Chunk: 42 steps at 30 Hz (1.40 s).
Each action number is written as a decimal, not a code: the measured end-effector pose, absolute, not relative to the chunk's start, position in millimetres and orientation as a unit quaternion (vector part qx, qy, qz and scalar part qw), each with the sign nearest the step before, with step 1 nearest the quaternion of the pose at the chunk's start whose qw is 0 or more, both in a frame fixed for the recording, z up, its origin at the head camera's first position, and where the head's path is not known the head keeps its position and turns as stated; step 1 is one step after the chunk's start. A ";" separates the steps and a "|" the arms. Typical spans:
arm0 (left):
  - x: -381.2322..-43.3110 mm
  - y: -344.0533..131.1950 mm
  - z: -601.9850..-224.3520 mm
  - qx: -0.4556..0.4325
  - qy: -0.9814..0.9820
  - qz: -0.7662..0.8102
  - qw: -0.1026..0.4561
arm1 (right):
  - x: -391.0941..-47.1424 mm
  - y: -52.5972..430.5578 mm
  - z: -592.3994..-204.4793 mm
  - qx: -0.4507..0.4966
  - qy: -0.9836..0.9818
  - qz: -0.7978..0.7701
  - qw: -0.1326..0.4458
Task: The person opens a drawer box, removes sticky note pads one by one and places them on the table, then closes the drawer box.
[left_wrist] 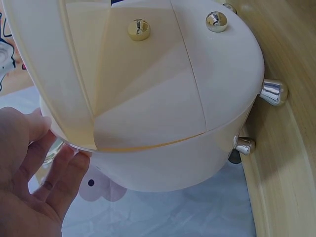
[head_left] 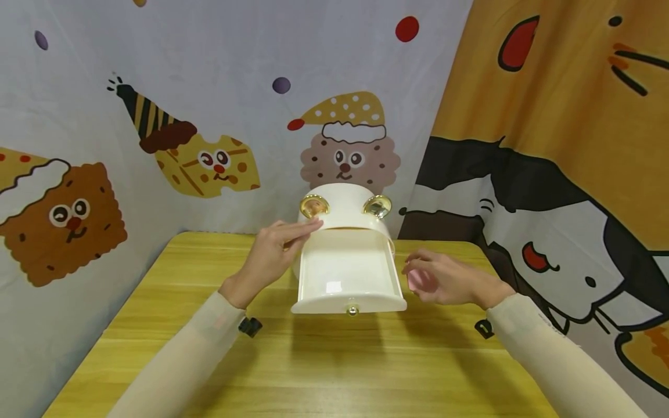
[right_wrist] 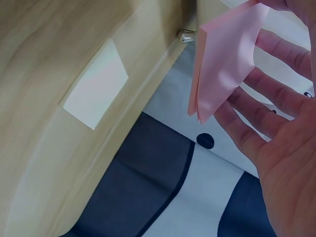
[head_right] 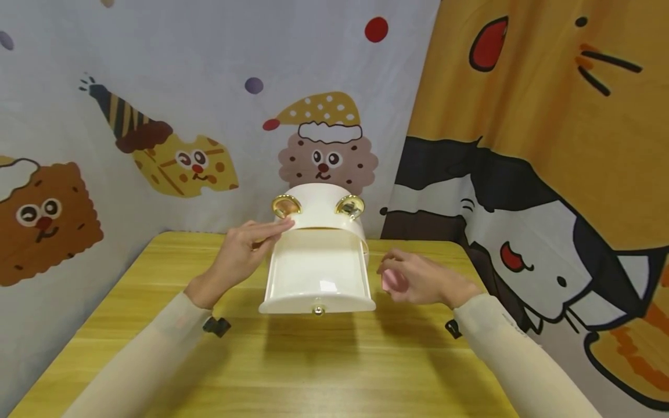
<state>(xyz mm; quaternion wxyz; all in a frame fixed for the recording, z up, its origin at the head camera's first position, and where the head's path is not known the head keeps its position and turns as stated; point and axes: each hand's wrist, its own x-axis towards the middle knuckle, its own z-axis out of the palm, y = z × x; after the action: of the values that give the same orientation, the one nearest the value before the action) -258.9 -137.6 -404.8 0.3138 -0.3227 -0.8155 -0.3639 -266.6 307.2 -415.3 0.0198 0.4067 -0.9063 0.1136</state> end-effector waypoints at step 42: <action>-259.7 -137.7 -406.0 -0.316 -0.821 -0.362 0.308 | -275.1 331.6 -465.4 0.377 -0.920 0.108 -0.019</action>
<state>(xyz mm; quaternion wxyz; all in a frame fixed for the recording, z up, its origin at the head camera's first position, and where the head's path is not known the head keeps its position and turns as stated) -259.7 -137.7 -406.0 0.3078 -0.3161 -0.8210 -0.3623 -275.1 331.6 -465.4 -0.0188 0.3774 -0.9196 0.1076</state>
